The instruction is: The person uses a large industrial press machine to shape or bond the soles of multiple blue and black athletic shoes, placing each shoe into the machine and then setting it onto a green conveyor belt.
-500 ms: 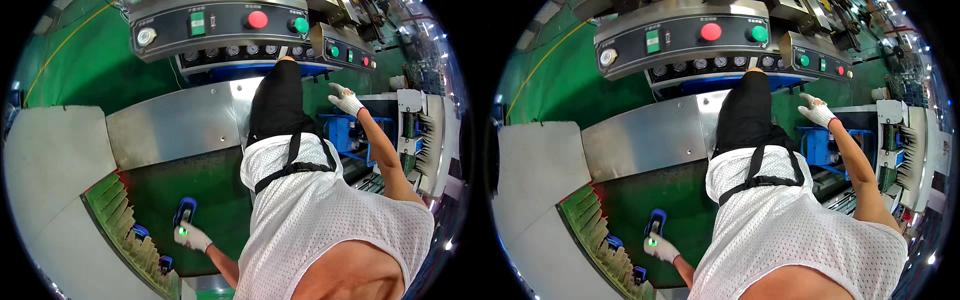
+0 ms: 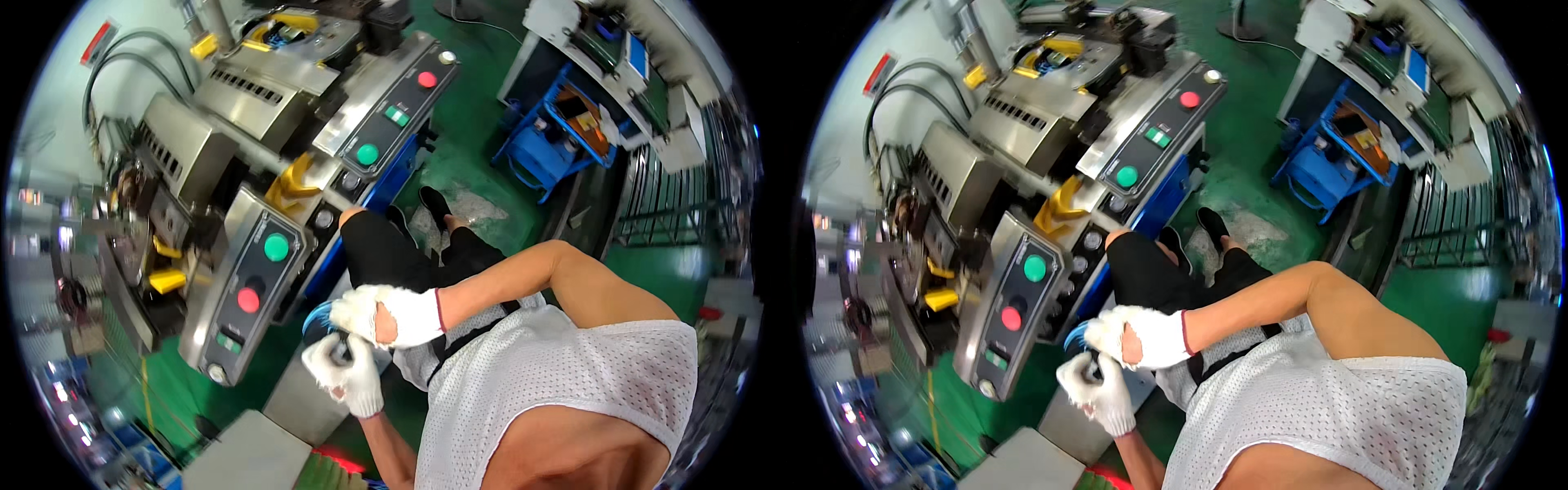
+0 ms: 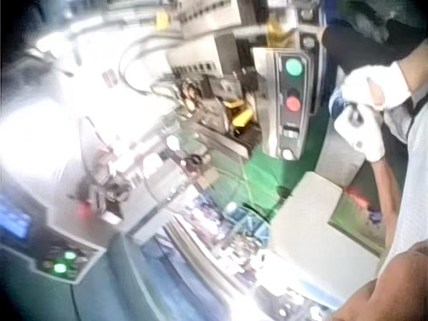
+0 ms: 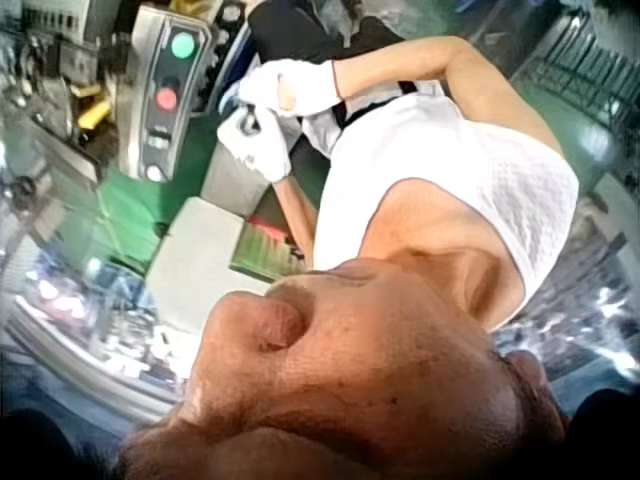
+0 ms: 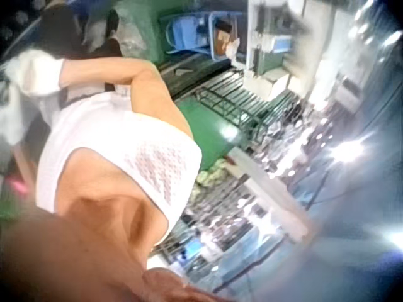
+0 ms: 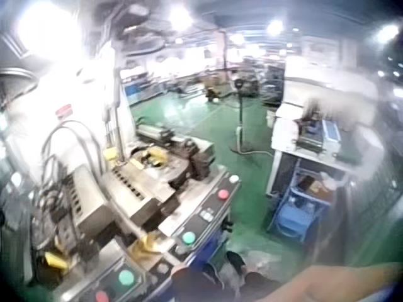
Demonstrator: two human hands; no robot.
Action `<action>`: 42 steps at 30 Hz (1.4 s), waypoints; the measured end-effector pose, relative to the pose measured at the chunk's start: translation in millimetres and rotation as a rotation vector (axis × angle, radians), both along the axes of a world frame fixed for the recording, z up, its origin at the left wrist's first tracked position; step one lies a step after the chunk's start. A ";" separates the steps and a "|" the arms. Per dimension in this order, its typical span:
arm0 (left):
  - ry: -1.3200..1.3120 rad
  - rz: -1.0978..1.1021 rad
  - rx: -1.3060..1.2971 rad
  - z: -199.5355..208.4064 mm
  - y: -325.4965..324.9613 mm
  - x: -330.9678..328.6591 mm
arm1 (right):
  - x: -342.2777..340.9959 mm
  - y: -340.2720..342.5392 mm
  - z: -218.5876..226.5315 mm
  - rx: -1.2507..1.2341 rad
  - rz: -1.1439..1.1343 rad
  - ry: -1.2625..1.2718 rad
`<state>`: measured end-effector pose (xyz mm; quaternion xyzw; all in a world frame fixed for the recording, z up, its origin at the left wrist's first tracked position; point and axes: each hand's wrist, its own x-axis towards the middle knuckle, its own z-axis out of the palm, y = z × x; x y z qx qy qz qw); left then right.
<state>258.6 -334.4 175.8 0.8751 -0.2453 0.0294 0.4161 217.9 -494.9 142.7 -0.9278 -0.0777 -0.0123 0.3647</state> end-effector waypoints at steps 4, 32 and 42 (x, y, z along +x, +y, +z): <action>-0.190 -0.568 -0.002 43.7 -117.6 29.8 | -41.7 -98.1 29.2 0.071 -0.411 -0.366; -0.319 -0.189 -0.069 -13.4 -598.5 371.9 | -158.1 -243.8 -96.1 1.695 -1.439 -0.086; -0.467 -0.263 -0.533 103.4 -397.4 179.7 | -115.8 -266.3 -61.5 1.256 -1.520 -0.137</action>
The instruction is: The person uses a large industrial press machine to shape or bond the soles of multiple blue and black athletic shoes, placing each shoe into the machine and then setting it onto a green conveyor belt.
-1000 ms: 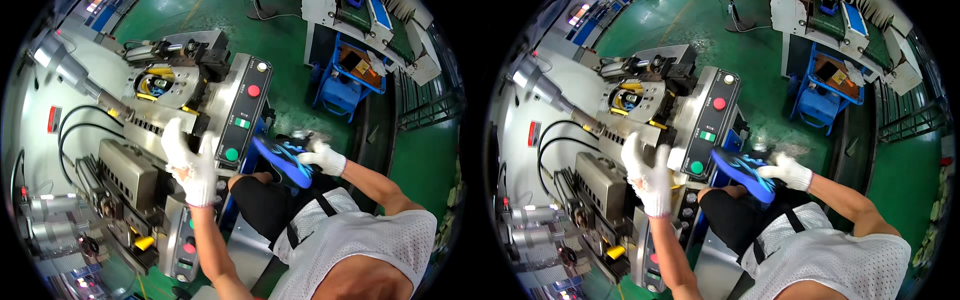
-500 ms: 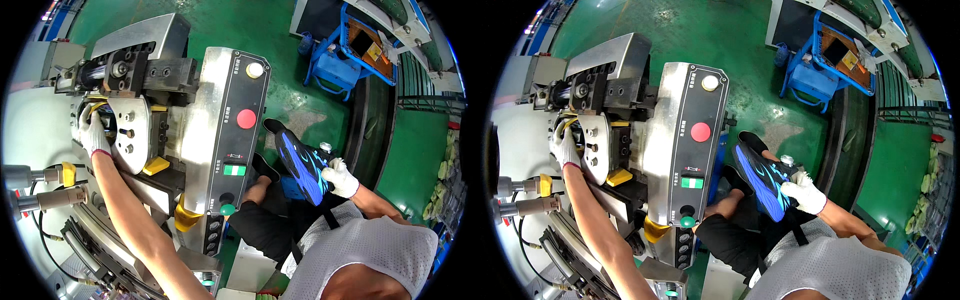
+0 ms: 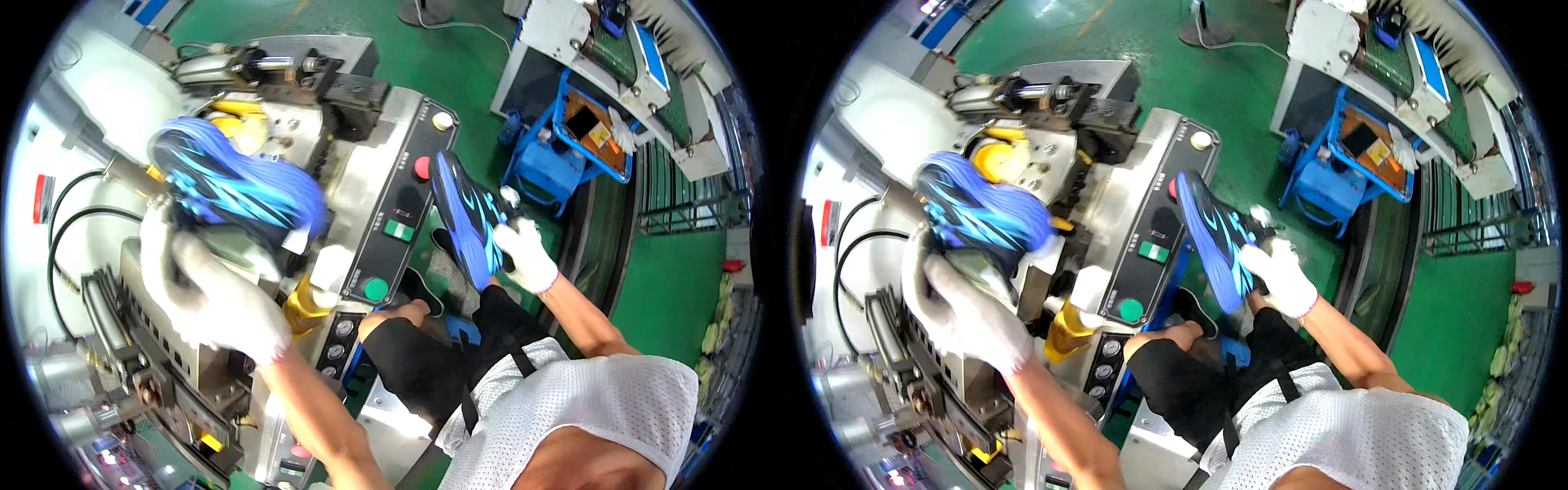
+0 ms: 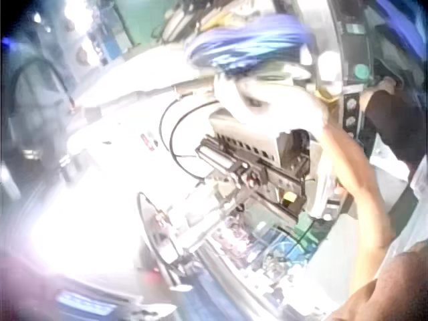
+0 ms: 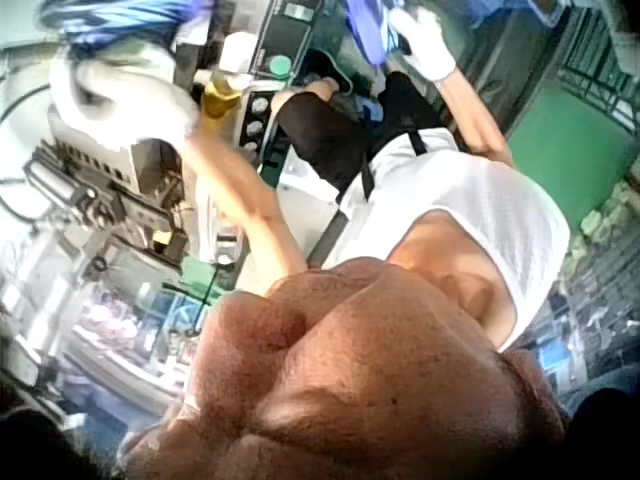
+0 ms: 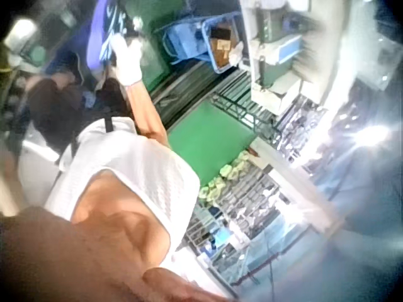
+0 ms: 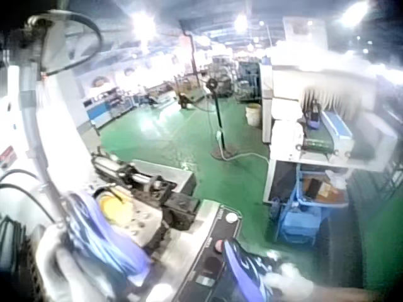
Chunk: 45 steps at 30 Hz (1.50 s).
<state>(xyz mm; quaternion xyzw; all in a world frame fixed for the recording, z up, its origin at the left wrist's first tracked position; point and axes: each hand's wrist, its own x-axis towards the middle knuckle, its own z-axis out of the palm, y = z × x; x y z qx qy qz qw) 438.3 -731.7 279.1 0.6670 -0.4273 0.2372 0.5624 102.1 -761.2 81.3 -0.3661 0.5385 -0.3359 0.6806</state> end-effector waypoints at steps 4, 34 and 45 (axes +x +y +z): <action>0.239 -0.459 0.257 -40.8 119.5 -56.5 | 73.1 -59.1 62.9 -0.469 0.158 -0.064; 0.718 -0.660 0.736 -190.4 317.3 -94.6 | 341.4 -81.6 99.8 -1.580 0.495 0.224; 0.785 -0.662 0.630 -180.1 291.1 -138.1 | 174.0 44.5 -23.3 -1.368 0.786 0.397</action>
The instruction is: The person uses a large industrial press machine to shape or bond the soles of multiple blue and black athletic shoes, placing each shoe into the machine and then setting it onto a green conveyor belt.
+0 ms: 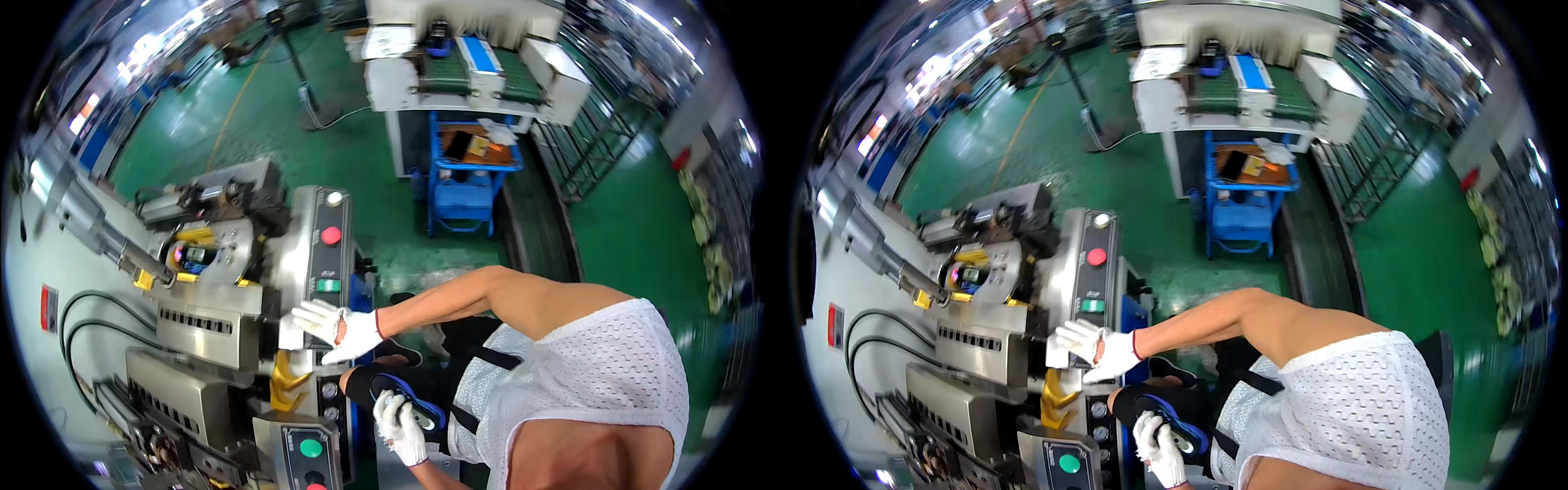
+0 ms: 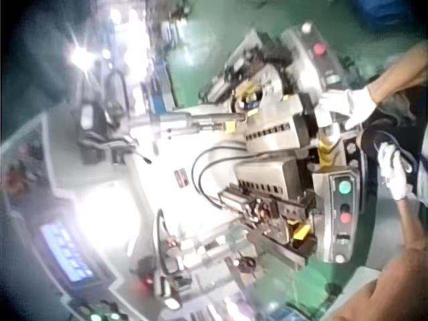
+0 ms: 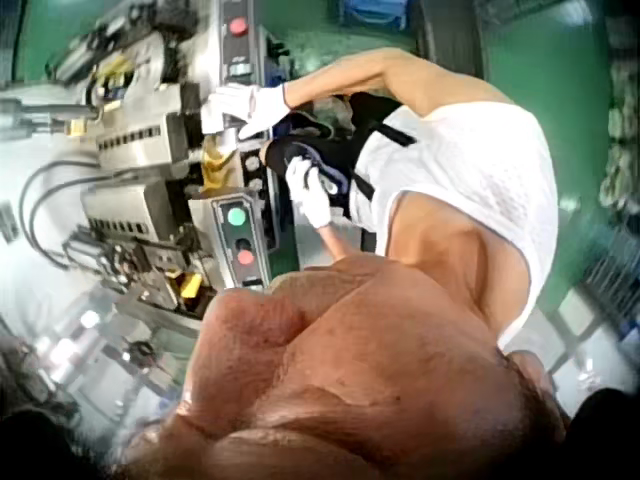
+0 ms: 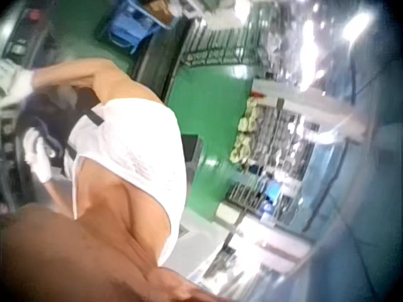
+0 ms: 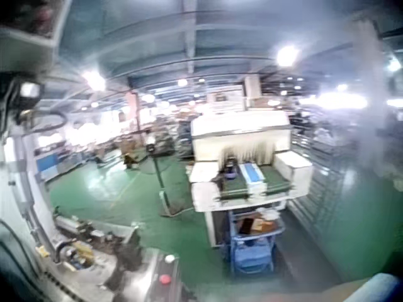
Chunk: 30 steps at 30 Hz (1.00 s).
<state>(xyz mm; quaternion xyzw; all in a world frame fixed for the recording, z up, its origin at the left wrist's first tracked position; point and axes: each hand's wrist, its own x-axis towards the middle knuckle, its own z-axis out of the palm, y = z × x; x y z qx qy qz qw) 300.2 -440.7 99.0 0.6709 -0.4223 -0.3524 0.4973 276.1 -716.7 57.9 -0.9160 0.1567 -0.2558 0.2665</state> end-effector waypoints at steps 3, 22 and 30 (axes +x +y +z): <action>-0.038 0.076 0.001 7.9 -17.0 -7.6 | -85.5 31.1 53.3 0.220 0.019 -0.036; -0.422 -0.644 -0.719 83.0 -255.6 -179.8 | -336.0 -195.3 109.9 0.252 -1.210 -0.639; -0.383 -0.324 -0.014 -49.0 -152.6 -114.7 | -440.8 -437.6 77.7 0.125 -1.627 0.173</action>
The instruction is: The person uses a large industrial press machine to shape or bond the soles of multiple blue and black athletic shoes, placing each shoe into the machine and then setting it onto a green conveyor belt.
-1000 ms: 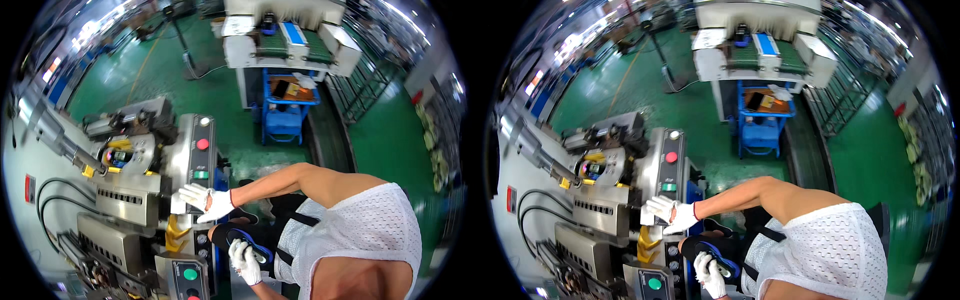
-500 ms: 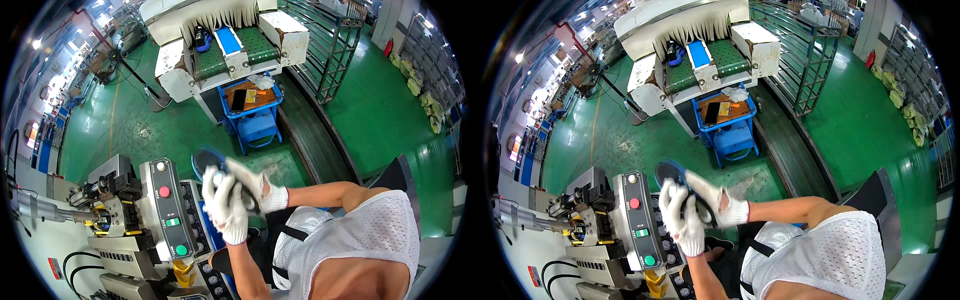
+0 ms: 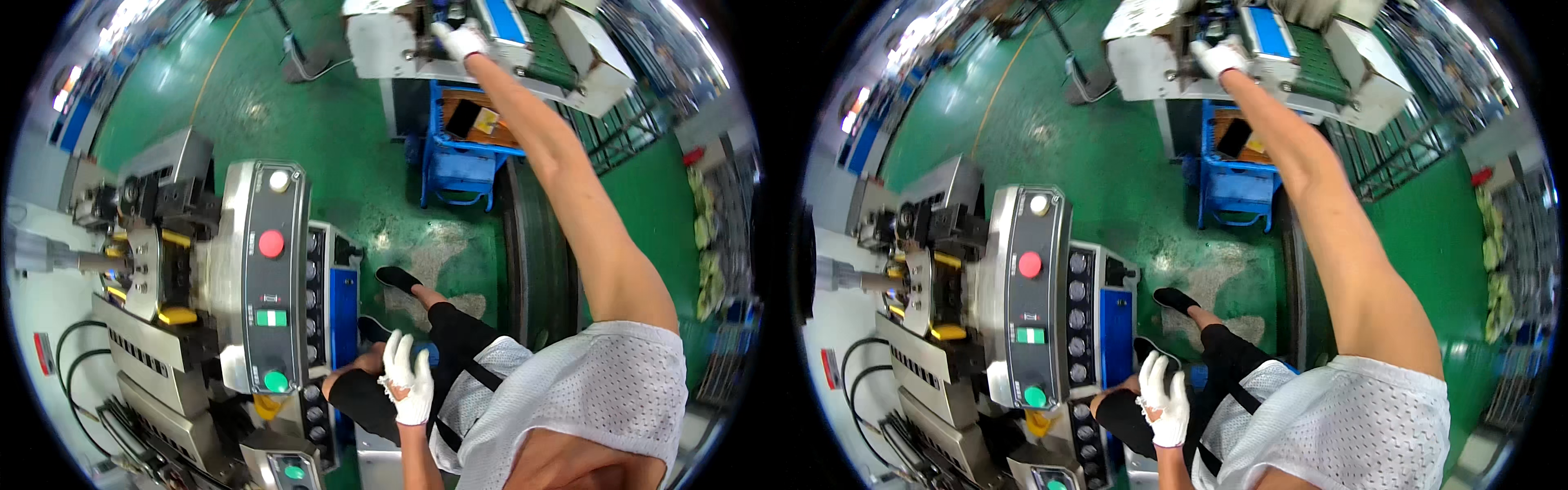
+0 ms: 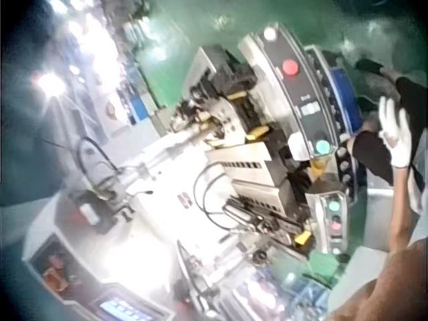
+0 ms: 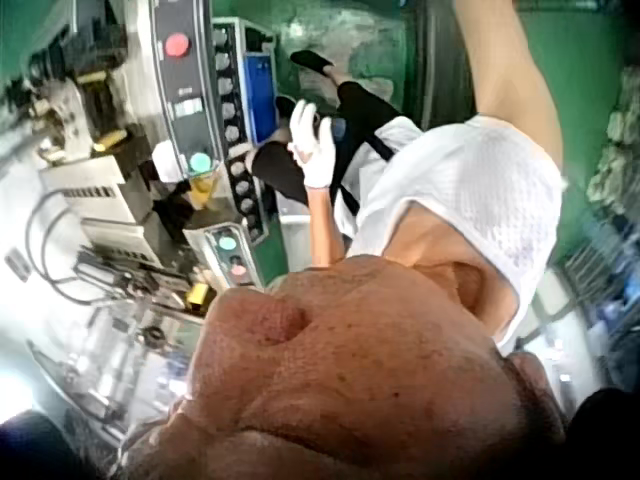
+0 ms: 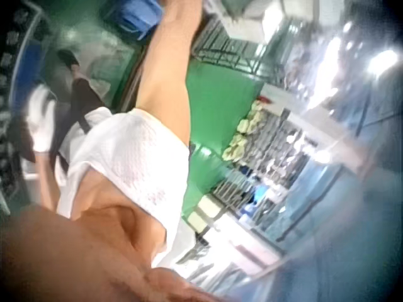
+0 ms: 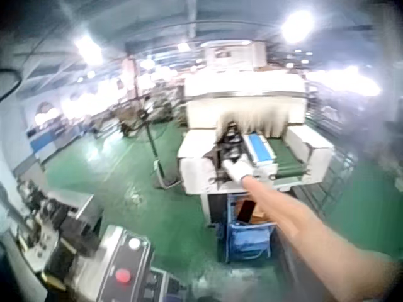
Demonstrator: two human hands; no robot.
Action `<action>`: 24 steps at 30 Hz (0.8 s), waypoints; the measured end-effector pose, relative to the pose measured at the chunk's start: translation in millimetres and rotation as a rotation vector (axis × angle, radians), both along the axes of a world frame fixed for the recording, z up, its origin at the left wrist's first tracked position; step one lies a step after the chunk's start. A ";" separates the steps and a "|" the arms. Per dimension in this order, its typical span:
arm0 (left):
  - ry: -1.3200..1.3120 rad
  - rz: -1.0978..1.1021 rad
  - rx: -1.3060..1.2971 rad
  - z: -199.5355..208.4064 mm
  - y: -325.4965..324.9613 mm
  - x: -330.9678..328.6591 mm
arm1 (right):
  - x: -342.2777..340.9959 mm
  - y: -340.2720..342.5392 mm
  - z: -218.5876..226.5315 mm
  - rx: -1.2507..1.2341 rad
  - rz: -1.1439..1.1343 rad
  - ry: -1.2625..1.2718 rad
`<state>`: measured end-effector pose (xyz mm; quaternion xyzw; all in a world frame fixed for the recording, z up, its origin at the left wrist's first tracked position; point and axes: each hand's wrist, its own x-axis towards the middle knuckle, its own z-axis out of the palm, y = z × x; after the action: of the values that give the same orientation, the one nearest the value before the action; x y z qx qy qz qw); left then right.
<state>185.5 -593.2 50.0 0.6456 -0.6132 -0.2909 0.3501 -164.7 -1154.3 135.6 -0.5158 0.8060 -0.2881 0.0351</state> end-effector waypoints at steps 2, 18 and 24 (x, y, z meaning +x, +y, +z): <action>-0.012 0.167 0.098 -8.2 40.7 25.1 | 10.1 -19.3 -2.3 0.116 0.145 0.133; 0.103 1.430 0.065 -20.2 355.1 87.5 | 224.7 363.3 -177.5 0.638 1.261 0.143; -0.198 2.015 0.480 -38.2 572.4 4.4 | 296.1 439.8 -144.6 0.757 1.566 0.562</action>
<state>189.9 -20.8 11.8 0.9324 0.2582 0.0764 0.2412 131.4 -714.5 -9.0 -0.9204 0.2453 0.2379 0.1899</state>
